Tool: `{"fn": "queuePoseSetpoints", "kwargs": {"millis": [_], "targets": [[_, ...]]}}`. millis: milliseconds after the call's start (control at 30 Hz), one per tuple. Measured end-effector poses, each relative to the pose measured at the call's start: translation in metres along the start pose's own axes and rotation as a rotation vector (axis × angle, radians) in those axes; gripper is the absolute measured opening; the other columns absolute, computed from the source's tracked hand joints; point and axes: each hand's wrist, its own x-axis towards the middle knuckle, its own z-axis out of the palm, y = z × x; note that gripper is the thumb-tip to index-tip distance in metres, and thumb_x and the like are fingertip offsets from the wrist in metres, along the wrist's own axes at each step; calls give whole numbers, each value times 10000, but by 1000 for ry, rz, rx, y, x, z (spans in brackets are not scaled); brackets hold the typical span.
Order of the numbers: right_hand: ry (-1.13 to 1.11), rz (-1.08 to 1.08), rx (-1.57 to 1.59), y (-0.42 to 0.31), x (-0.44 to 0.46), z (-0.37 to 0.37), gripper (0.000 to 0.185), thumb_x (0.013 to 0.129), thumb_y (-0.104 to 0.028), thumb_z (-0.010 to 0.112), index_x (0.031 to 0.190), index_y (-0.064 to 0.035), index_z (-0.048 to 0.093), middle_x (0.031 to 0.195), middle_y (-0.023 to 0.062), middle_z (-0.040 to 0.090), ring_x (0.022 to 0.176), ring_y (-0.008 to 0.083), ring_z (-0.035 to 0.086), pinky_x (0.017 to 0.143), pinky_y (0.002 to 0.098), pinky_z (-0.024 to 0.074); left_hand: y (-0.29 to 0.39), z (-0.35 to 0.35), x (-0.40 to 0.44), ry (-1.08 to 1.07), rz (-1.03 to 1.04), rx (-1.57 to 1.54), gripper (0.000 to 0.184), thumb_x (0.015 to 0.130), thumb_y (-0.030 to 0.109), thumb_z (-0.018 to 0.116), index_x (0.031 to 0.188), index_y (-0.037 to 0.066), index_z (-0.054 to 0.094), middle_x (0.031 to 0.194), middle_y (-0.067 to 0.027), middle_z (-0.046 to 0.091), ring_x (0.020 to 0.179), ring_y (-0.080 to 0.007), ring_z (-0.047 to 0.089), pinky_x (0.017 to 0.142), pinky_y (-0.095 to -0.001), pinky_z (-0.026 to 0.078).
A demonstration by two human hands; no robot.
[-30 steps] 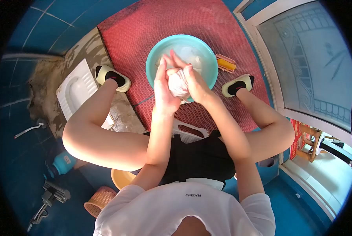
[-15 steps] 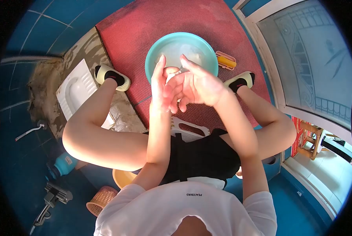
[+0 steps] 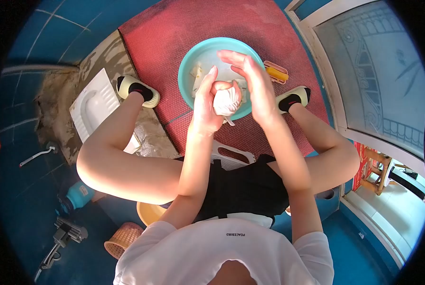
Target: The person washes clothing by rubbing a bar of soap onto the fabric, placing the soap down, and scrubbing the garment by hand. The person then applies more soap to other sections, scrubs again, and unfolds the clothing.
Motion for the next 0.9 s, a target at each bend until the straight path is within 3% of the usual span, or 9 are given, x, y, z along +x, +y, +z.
{"fn": "queuePoseSetpoints", "kwargs": {"millis": [33,100,167,267,367,533,700,767,900], "targets": [[47,2,130,-9,-8,14,442,873,-333,279,1063,-9,511,1133,108,496,1089,195,421,952,331,252,-3,5,-1,1,0,-1,324,869,279,376,841,-5,529,711,-86,572,620,-182,566,589,-282,474],[-151,-243,-283,14,-16,16,478,849,-379,336,1127,-13,465,1221,142,401,1135,241,380,959,342,252,-14,19,-3,326,262,10,366,860,333,370,910,12,537,844,-100,574,740,-162,552,671,-261,455],[-165,-467,-779,6,-26,24,520,773,-320,483,1207,-52,381,1285,161,311,1150,306,356,945,380,294,-6,-18,-1,194,175,-78,328,854,319,385,991,44,501,910,-92,552,810,-188,536,718,-280,448],[-159,-469,-696,24,-39,22,572,784,-346,475,1233,-25,327,1251,184,347,1125,323,378,923,390,312,7,-12,-3,356,97,-145,386,830,355,433,749,1,564,643,-84,562,607,-189,554,588,-281,466],[-185,-4,-179,33,-39,6,532,830,-394,434,1174,8,382,1055,161,515,988,274,490,838,345,369,6,-47,-8,-102,101,-129,358,818,339,459,876,-5,540,860,-125,584,776,-199,563,676,-323,468],[-93,307,106,22,-28,-26,231,805,-211,556,936,-22,530,867,17,524,844,89,471,760,237,378,2,-22,-18,135,172,24,144,670,30,602,795,6,535,762,-91,552,735,-185,543,683,-298,448],[-168,159,-16,2,-21,-60,116,795,-131,551,842,-36,506,860,9,512,839,85,464,787,247,365,24,-31,-18,278,291,-43,131,700,73,554,822,24,548,762,-91,566,748,-210,555,713,-352,449],[-164,-142,-344,-8,-23,-54,184,794,-161,554,917,-34,502,911,36,511,856,121,471,813,268,362,27,-16,-21,283,302,-6,139,737,169,530,739,30,531,702,-88,558,666,-210,538,679,-354,439],[-329,-17,-224,0,-22,-24,354,847,-198,462,1157,-34,414,1120,85,440,1099,189,385,940,328,279,21,-25,-20,157,250,-11,162,754,182,518,741,22,540,712,-98,562,655,-206,534,651,-345,435]]}}
